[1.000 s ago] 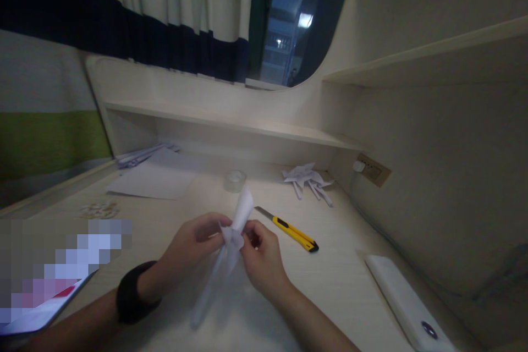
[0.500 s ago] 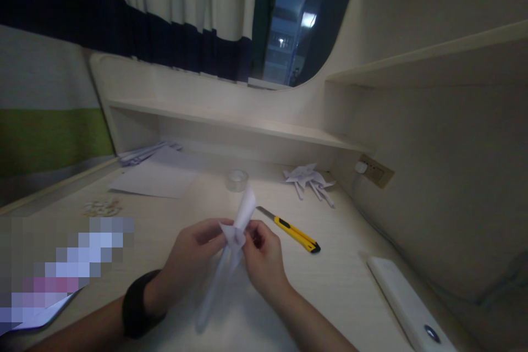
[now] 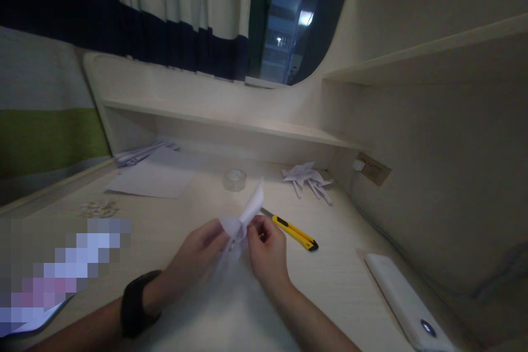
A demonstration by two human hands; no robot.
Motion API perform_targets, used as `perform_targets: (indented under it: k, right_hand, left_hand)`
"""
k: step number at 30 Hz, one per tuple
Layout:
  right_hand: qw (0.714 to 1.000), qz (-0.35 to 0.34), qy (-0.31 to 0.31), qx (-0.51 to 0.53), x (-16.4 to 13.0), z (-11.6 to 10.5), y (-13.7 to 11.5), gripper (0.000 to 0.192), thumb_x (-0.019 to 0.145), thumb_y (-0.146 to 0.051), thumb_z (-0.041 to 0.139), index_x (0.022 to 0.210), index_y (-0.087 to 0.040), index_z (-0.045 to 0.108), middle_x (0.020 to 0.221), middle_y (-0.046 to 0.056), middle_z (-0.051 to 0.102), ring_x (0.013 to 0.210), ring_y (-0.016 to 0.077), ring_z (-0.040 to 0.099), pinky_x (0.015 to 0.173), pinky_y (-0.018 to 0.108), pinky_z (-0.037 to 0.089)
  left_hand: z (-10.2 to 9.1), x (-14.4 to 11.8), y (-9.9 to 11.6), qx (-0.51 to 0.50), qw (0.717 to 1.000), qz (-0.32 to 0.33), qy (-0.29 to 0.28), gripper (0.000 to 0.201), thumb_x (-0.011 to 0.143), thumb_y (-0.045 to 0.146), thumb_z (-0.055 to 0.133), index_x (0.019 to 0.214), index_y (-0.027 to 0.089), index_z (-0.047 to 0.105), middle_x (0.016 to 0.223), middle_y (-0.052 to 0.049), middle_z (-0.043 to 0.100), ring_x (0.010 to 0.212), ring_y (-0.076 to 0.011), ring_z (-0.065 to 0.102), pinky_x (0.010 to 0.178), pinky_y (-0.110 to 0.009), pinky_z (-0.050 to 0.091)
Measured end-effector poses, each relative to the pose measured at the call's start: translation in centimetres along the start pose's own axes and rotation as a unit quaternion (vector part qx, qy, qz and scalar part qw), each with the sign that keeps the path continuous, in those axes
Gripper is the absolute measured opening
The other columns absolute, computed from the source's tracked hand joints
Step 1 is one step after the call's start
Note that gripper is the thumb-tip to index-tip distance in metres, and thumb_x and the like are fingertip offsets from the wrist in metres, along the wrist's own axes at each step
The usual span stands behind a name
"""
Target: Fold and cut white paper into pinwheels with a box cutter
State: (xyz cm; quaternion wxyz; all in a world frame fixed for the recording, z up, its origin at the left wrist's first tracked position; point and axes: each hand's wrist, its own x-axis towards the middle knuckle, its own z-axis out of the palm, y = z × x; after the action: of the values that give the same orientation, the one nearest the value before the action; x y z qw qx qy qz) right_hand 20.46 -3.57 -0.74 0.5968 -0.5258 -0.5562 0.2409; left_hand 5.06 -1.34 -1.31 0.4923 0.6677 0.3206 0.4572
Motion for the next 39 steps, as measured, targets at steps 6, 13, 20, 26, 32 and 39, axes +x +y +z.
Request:
perform_targets:
  k: [6, 13, 20, 26, 32, 39]
  right_hand:
    - [0.994, -0.045, 0.074, -0.064, 1.0, -1.1, 0.6, 0.025, 0.084, -0.037, 0.055, 0.094, -0.016, 0.064, 0.081, 0.006, 0.065, 0.068, 0.0161, 0.056, 0.063, 0.028, 0.047]
    - [0.985, -0.102, 0.012, -0.14, 2.6, -2.3, 0.8, 0.035, 0.091, -0.036, 0.044, 0.119, -0.02, 0.058, 0.108, 0.008, 0.065, 0.089, 0.0191, 0.06, 0.073, 0.03, 0.048]
    - [0.992, -0.058, -0.048, -0.098, 0.9, -0.8, 0.2, 0.026, 0.086, -0.035, 0.054, 0.096, -0.018, 0.07, 0.084, 0.005, 0.071, 0.072, 0.0169, 0.064, 0.062, 0.025, 0.048]
    - [0.99, -0.004, -0.134, -0.044, -0.8, 0.5, -2.0, 0.026, 0.088, -0.035, 0.051, 0.092, -0.018, 0.07, 0.063, 0.0, 0.067, 0.046, 0.0107, 0.054, 0.046, 0.021, 0.043]
    - [0.997, 0.015, -0.066, -0.042, -0.6, 0.3, -2.0, 0.028, 0.088, -0.035, 0.05, 0.08, -0.016, 0.069, 0.06, 0.001, 0.066, 0.044, 0.0105, 0.053, 0.044, 0.02, 0.042]
    - [0.996, 0.067, -0.051, -0.015, -1.0, 0.7, -2.5, 0.034, 0.086, -0.035, 0.05, 0.061, -0.016, 0.064, 0.047, -0.001, 0.059, 0.037, 0.0099, 0.047, 0.039, 0.021, 0.037]
  left_hand:
    - [-0.4, 0.3, -0.8, 0.022, 0.996, 0.009, -0.085, 0.024, 0.085, 0.033, 0.054, 0.096, 0.018, 0.07, 0.09, -0.005, 0.071, 0.08, -0.0206, 0.064, 0.072, -0.03, 0.049]
    - [-1.6, 1.1, -0.4, 0.0, 0.996, -0.048, -0.071, 0.023, 0.077, 0.036, 0.064, 0.086, 0.016, 0.072, 0.067, -0.003, 0.067, 0.06, -0.0177, 0.059, 0.059, -0.027, 0.046]
    - [-1.9, 1.5, -1.9, -0.116, 0.987, -0.109, -0.029, 0.041, 0.077, 0.045, 0.066, 0.102, 0.012, 0.069, 0.083, -0.008, 0.068, 0.07, -0.0181, 0.061, 0.064, -0.03, 0.048]
    - [-1.8, 1.4, -1.5, -0.154, 0.981, -0.073, -0.093, 0.044, 0.084, 0.048, 0.058, 0.109, 0.012, 0.065, 0.077, -0.006, 0.064, 0.069, -0.0175, 0.058, 0.062, -0.028, 0.046]
    - [-1.6, 1.4, -1.2, -0.212, 0.965, -0.069, -0.141, 0.045, 0.085, 0.045, 0.057, 0.121, 0.018, 0.057, 0.093, -0.009, 0.063, 0.084, -0.0203, 0.06, 0.074, -0.034, 0.047]
    - [-1.4, 1.1, -0.4, -0.186, 0.963, -0.046, -0.191, 0.039, 0.075, 0.03, 0.072, 0.11, 0.018, 0.06, 0.088, -0.006, 0.063, 0.079, -0.0178, 0.059, 0.072, -0.031, 0.047]
